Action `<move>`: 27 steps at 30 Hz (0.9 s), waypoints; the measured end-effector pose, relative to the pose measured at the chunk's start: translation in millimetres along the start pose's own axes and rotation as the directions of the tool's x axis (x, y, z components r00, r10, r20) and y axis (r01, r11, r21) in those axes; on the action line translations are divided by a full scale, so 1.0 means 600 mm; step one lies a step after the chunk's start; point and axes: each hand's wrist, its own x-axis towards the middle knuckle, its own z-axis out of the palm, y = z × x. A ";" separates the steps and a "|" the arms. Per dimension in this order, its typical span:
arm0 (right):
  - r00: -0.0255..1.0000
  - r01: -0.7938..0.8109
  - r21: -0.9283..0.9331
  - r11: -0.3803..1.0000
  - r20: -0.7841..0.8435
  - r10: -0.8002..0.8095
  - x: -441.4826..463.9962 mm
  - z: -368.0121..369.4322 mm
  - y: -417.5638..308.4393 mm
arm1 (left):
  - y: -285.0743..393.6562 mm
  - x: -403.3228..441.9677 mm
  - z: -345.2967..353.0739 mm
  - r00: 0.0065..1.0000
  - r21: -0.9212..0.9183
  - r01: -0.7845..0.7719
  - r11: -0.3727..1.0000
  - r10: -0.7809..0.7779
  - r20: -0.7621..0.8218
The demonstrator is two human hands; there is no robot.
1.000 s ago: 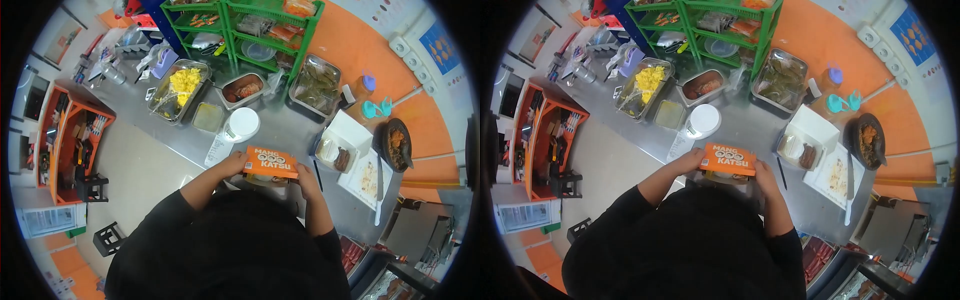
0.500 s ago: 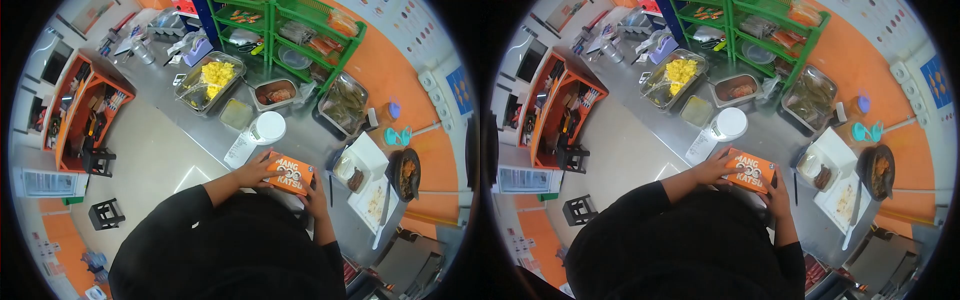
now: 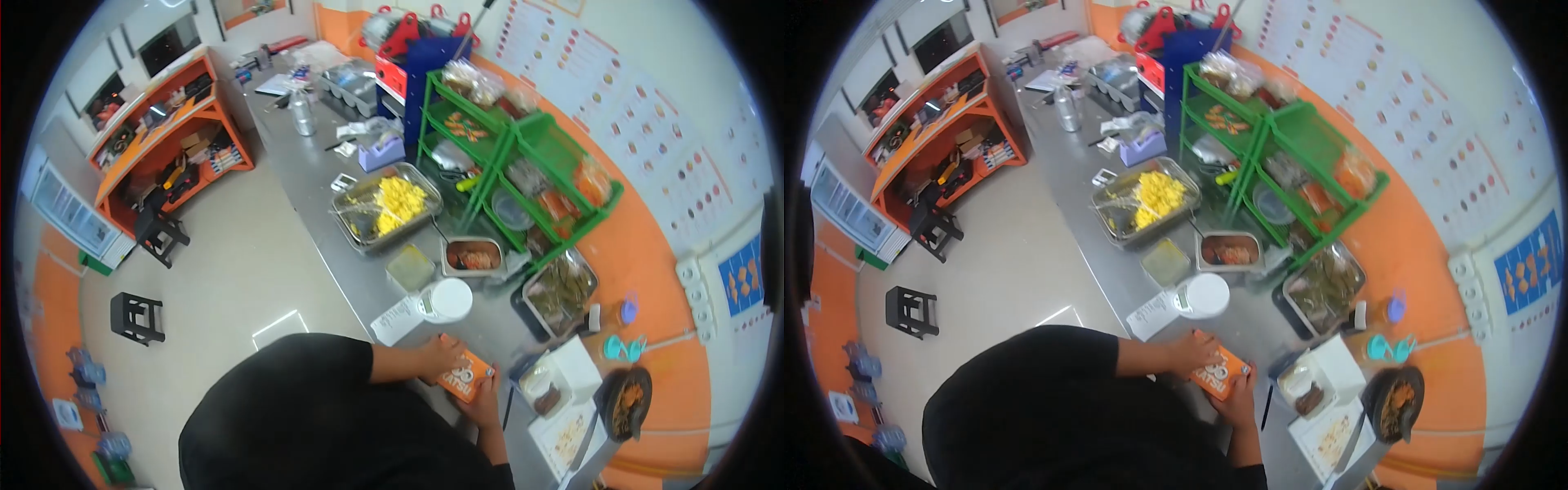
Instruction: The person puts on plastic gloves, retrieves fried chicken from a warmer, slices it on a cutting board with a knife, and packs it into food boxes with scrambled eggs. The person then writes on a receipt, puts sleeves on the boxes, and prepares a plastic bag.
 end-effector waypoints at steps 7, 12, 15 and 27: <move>0.981 -0.054 0.337 0.940 -0.157 0.112 0.013 -0.050 -0.020 | -0.016 -0.013 -0.058 0.985 -0.158 -0.008 0.987 -0.020 -0.174; 0.857 -0.184 0.342 0.921 -0.402 0.321 -0.044 -0.039 -0.048 | -0.101 -0.145 -0.213 0.963 -0.431 0.022 0.902 -0.135 -0.235; 0.736 -0.248 0.291 0.924 -0.564 0.376 -0.045 -0.025 -0.130 | -0.223 -0.278 -0.313 0.934 -0.548 0.044 0.836 -0.229 -0.274; 0.360 -0.444 0.564 0.696 -0.600 0.715 -0.019 0.161 -0.287 | -0.823 -0.499 -0.271 0.372 -0.251 0.867 0.431 -0.893 -0.252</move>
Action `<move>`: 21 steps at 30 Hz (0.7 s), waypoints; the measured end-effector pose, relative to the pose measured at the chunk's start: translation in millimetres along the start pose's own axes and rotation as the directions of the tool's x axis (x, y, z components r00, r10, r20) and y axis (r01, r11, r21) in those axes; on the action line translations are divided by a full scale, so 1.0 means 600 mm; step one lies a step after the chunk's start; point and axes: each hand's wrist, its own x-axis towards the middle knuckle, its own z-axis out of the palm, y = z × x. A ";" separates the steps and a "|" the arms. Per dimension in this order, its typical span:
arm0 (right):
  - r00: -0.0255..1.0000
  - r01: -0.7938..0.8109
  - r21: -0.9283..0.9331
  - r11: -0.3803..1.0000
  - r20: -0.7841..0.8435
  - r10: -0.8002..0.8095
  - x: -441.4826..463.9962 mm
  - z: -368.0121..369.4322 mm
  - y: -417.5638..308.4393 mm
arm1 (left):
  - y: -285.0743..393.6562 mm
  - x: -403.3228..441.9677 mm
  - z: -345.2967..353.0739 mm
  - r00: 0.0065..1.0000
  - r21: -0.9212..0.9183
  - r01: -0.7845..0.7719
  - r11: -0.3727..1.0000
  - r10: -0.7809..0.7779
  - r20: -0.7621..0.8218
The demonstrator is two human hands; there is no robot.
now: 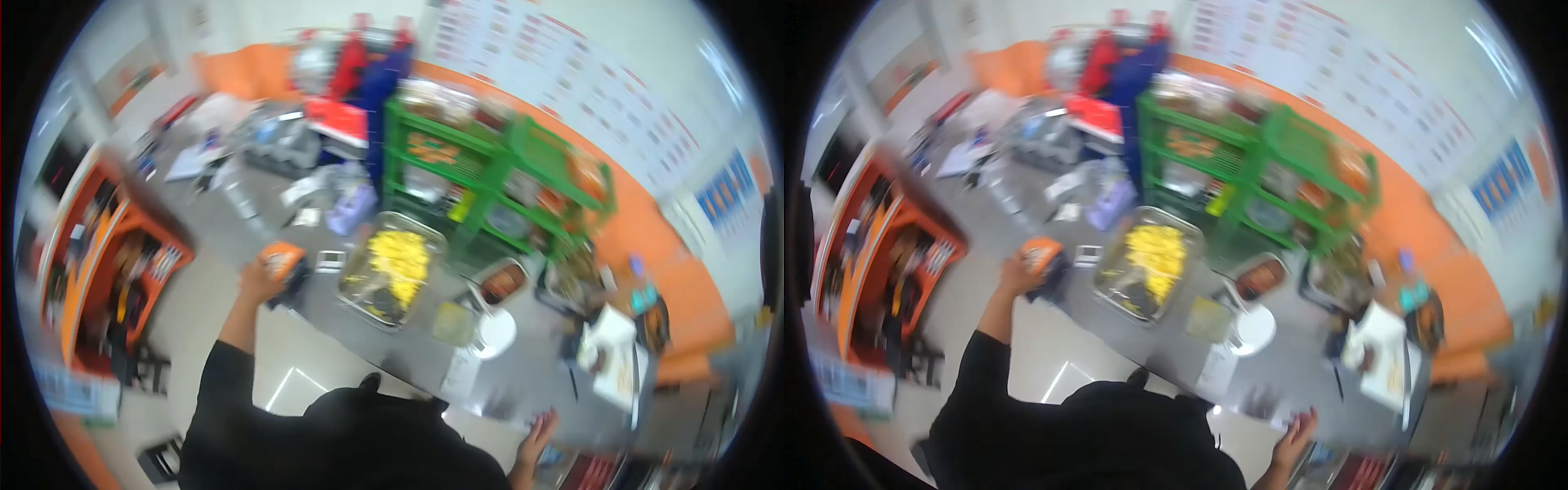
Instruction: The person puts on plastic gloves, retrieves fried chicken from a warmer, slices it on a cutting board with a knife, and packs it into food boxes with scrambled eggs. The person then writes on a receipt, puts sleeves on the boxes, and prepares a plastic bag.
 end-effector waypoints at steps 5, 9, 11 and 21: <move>0.995 0.018 -0.037 0.999 -0.099 -0.021 -0.002 -0.034 -0.057 | -0.092 0.155 0.161 0.967 0.043 -0.119 0.992 0.125 -0.220; 0.977 -0.018 -0.069 0.997 -0.213 0.003 0.020 -0.079 -0.017 | -0.045 0.151 0.117 0.889 0.234 -0.094 0.968 0.187 -0.418; 0.972 -0.084 -0.084 0.993 -0.226 0.063 0.054 -0.119 0.018 | 0.001 0.123 0.057 0.739 0.143 -0.291 0.946 0.317 -0.594; 0.995 -0.095 0.078 0.992 -0.013 0.096 0.476 -0.317 0.124 | 0.737 -0.452 0.034 0.249 -0.667 -0.745 -0.019 0.920 -0.304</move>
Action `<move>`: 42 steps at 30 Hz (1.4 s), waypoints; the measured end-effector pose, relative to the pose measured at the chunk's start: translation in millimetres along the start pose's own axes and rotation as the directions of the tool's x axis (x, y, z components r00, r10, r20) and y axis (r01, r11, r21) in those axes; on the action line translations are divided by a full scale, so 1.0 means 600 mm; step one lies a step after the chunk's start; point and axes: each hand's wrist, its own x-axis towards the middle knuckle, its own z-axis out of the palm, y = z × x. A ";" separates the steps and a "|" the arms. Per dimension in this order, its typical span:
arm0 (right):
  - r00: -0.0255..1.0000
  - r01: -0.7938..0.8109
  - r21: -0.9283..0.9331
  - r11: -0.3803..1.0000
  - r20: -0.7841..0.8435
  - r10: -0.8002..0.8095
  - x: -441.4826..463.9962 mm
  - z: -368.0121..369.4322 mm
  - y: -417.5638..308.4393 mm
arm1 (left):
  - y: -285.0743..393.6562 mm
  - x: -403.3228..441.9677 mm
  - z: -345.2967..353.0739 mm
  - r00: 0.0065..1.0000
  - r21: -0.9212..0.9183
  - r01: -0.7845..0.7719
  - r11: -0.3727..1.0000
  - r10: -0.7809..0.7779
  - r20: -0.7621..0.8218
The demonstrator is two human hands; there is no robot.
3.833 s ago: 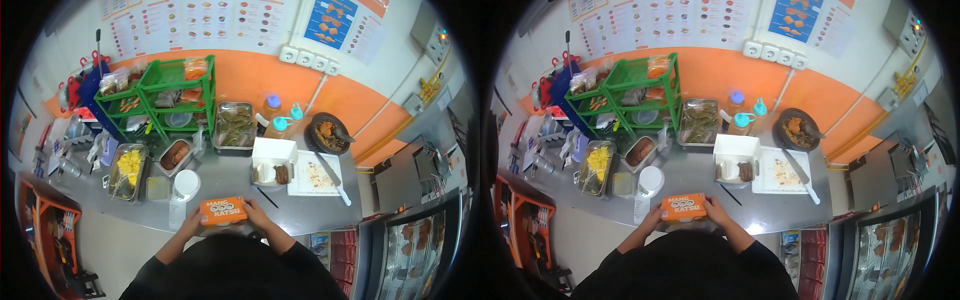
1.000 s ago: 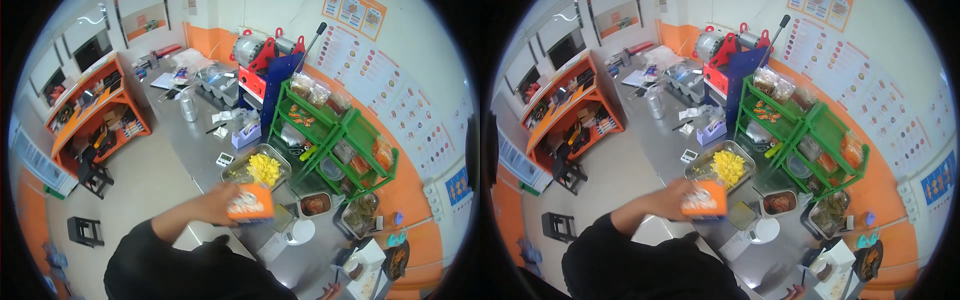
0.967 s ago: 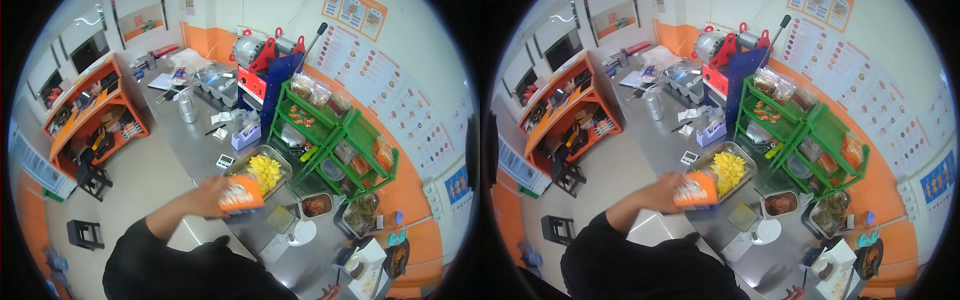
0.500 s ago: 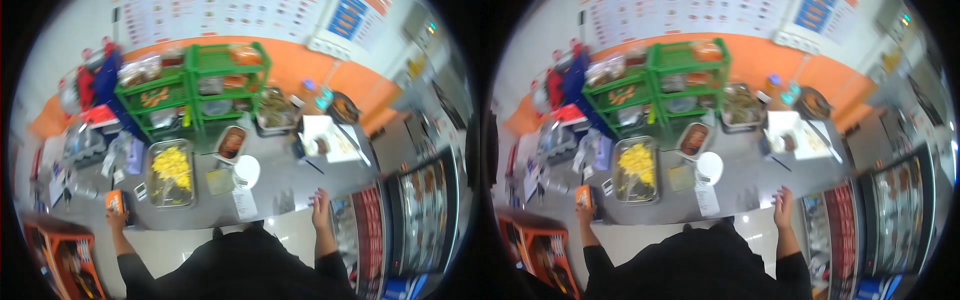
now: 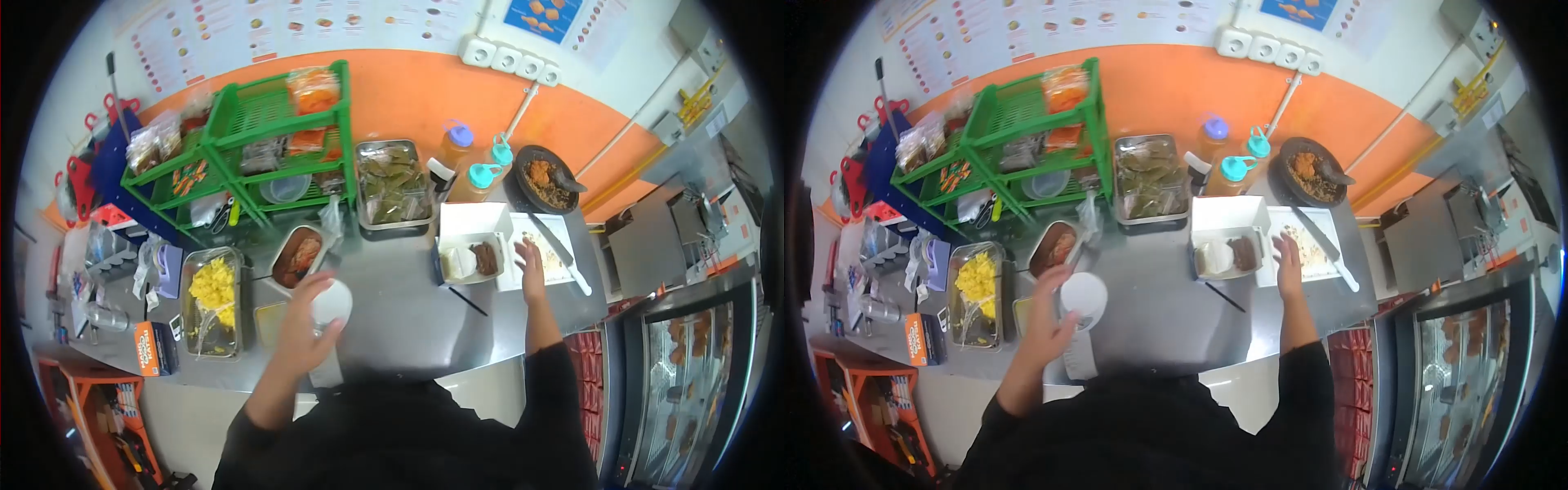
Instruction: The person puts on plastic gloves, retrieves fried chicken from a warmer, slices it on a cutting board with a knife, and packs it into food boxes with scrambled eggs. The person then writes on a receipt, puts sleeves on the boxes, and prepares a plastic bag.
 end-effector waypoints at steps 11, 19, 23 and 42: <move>0.867 -0.452 0.389 0.803 0.405 0.291 0.083 0.100 -0.014 | -0.137 0.197 0.362 0.748 -0.467 0.651 0.598 -0.610 0.262; 0.756 -0.238 0.161 0.958 0.650 0.078 0.087 0.070 0.028 | -0.207 0.081 0.349 0.749 -0.441 0.647 0.622 -0.628 0.213; 0.855 -0.098 0.119 0.988 0.518 0.023 0.026 0.100 0.061 | -0.155 0.073 0.385 0.683 -0.494 0.680 0.542 -0.713 0.158; 0.861 -0.309 0.041 0.950 0.437 0.261 -0.015 0.104 0.052 | -0.135 0.083 0.351 0.442 -0.098 0.895 0.436 -0.830 0.341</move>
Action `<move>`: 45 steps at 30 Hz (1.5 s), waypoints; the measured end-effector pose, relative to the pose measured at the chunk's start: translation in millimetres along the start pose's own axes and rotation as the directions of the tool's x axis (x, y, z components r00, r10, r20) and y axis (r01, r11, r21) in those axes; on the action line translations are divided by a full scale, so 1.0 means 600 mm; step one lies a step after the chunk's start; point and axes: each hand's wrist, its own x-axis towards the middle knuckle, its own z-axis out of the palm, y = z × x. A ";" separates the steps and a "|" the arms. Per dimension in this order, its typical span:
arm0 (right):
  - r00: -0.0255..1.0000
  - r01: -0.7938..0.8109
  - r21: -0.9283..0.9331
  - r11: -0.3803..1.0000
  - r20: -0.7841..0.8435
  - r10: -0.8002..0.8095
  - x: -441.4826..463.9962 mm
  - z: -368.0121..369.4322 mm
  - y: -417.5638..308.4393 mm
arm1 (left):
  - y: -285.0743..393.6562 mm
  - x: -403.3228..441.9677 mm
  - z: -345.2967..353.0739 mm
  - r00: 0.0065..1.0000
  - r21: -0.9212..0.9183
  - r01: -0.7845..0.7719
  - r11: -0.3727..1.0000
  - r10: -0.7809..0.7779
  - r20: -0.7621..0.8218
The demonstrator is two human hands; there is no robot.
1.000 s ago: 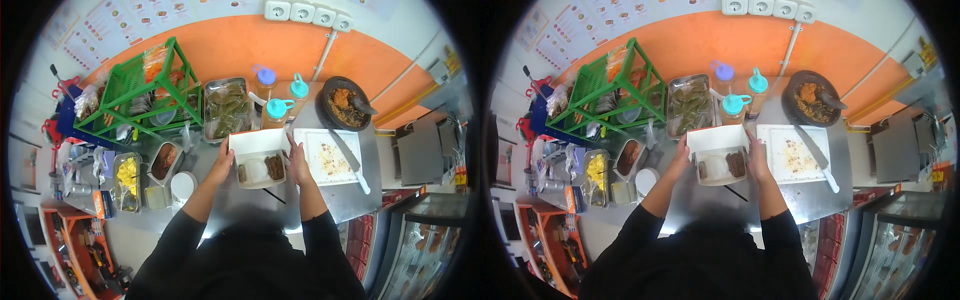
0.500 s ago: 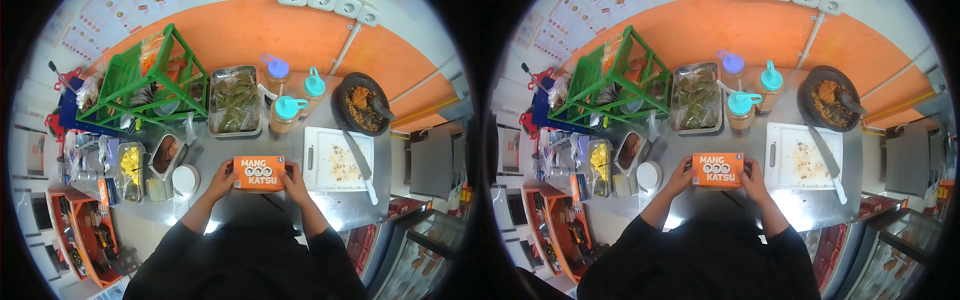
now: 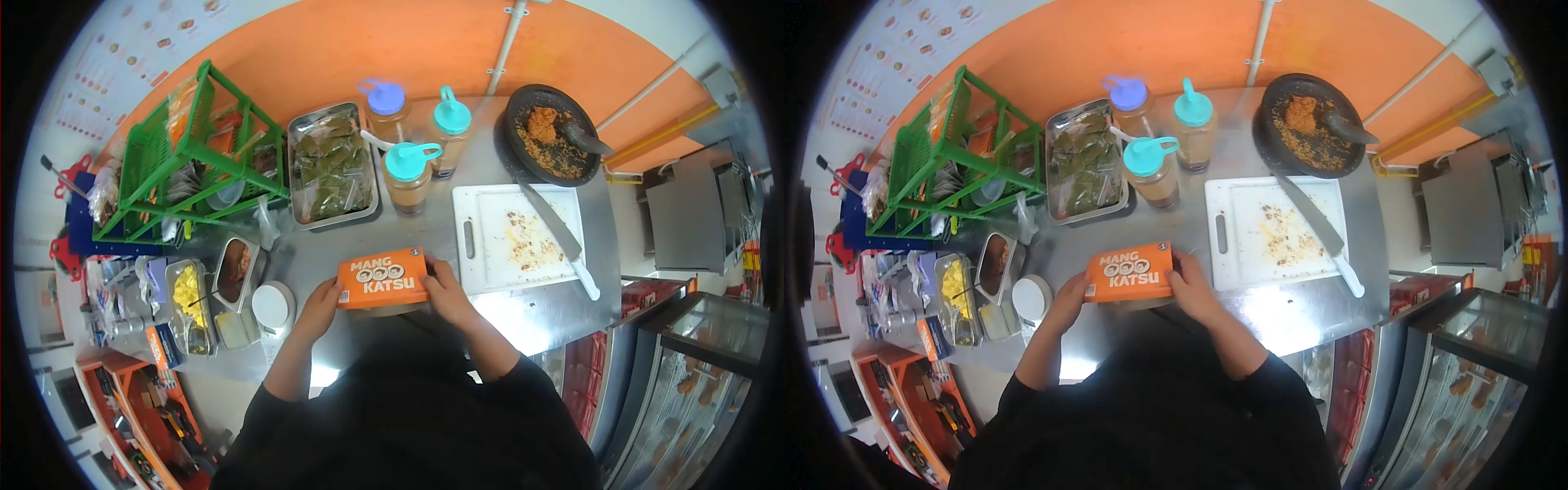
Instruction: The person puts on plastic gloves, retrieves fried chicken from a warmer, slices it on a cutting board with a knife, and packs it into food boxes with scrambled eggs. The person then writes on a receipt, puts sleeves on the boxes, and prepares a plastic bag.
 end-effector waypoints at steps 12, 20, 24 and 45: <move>0.907 0.419 -0.385 0.822 0.202 -0.368 -0.017 -0.027 -0.006 | 0.026 -0.016 0.041 0.817 0.758 -0.451 0.471 0.559 0.138; 0.668 0.739 -0.482 0.471 0.430 -0.608 0.005 -0.055 -0.010 | 0.041 0.017 0.022 0.713 0.748 -0.632 0.202 0.531 0.458; 0.555 0.828 -0.375 0.417 0.442 -0.704 0.012 -0.059 -0.004 | 0.035 0.024 0.019 0.641 0.707 -0.692 0.150 0.579 0.504; 0.619 0.780 -0.363 0.510 0.323 -0.716 0.080 -0.014 0.060 | 0.042 0.050 0.066 0.820 0.828 -0.525 0.198 0.379 0.429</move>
